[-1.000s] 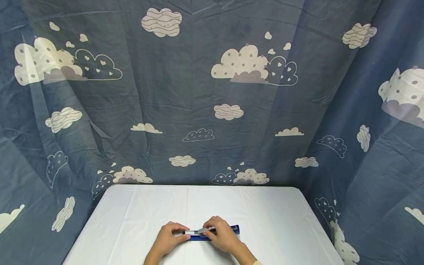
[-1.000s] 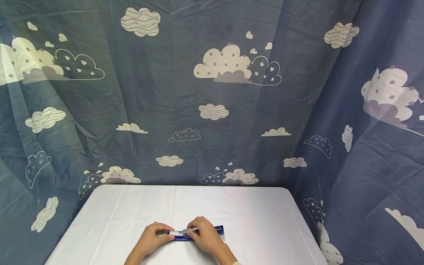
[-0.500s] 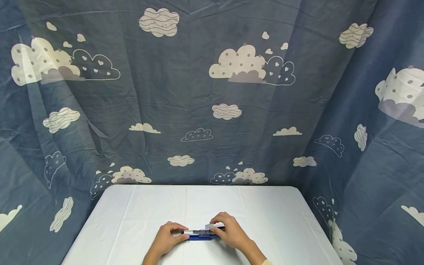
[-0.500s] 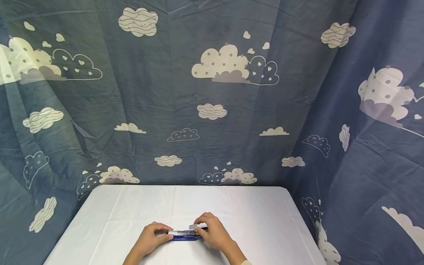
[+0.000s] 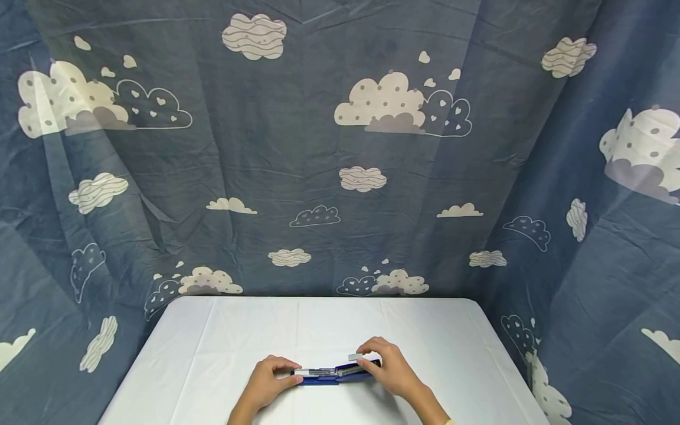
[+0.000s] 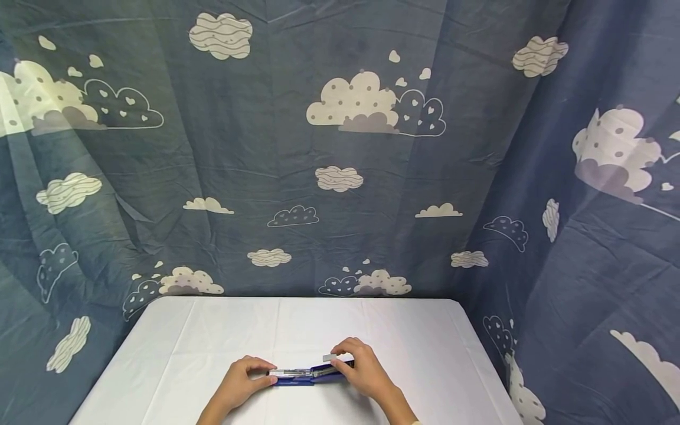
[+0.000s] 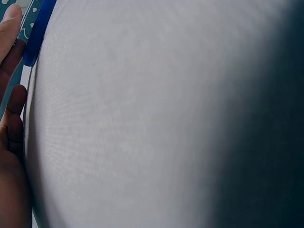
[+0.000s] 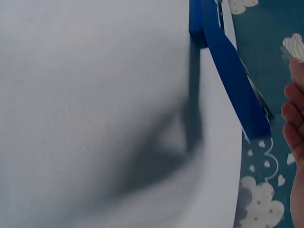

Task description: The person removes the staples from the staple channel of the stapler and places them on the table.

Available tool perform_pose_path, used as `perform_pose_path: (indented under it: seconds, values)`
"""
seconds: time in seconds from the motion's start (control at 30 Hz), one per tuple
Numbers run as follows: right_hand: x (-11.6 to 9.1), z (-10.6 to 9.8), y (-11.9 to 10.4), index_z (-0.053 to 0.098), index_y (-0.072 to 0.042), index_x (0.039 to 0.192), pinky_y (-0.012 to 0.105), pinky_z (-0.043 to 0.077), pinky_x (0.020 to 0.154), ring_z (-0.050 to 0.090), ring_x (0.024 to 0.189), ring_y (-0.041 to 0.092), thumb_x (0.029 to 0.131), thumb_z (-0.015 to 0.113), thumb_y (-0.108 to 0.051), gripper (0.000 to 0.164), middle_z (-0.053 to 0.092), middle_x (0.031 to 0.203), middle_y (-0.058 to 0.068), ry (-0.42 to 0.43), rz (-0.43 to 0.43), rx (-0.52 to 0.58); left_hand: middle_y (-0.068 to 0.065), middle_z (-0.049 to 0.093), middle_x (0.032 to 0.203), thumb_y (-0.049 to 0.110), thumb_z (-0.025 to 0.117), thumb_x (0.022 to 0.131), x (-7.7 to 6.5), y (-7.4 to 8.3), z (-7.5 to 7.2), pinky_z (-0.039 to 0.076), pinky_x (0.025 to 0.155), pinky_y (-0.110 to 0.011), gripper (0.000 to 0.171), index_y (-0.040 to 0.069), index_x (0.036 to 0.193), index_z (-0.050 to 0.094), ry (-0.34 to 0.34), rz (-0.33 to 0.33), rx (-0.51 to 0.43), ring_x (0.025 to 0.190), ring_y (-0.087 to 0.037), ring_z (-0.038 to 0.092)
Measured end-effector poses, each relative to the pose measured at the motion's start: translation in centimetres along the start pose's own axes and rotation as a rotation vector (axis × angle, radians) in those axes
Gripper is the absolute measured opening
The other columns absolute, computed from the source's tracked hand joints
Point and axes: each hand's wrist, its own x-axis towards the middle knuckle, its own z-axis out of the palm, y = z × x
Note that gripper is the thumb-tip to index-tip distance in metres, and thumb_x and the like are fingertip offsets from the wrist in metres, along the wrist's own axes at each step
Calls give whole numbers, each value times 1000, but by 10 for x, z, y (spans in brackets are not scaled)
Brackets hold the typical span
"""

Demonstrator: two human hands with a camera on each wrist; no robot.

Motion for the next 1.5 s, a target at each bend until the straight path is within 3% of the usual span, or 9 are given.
perform_pose_path:
  seconds: [0.13,0.47,0.97,1.23,1.5]
  values:
    - [-6,-9,7,75,-23,107,47,55,96,65,104,7,96,74,-33,15,70,105,-16,20,-5,4,17,72,101,52,86,78,0,0,0,49,90,-30,24,37,97,80,-5,-12,8,98,-5,60]
    - [-22,-26,29,75,-21,107,38,56,93,66,102,6,94,77,-25,14,70,104,-19,84,10,-14,18,72,102,51,85,79,1,0,-1,50,91,-31,23,38,97,80,-5,-5,16,99,-5,61]
    - [-46,-33,59,77,-19,102,34,56,83,63,92,3,90,80,-22,13,70,98,-15,205,29,-63,18,73,101,52,85,78,0,-1,-3,52,91,-32,24,37,97,81,-8,2,11,100,-6,64]
    - [-56,-29,73,76,-22,103,36,55,90,61,94,0,92,78,-24,11,70,100,-16,144,167,-66,17,74,102,51,85,79,0,-2,-3,51,92,-35,24,37,97,80,-3,5,29,101,-8,64]
    - [-63,-21,84,74,-25,103,41,54,99,67,103,8,92,78,-26,12,70,101,-15,100,250,-82,16,75,102,50,85,80,0,-3,-2,51,93,-33,24,34,98,81,-1,17,14,101,-7,64]
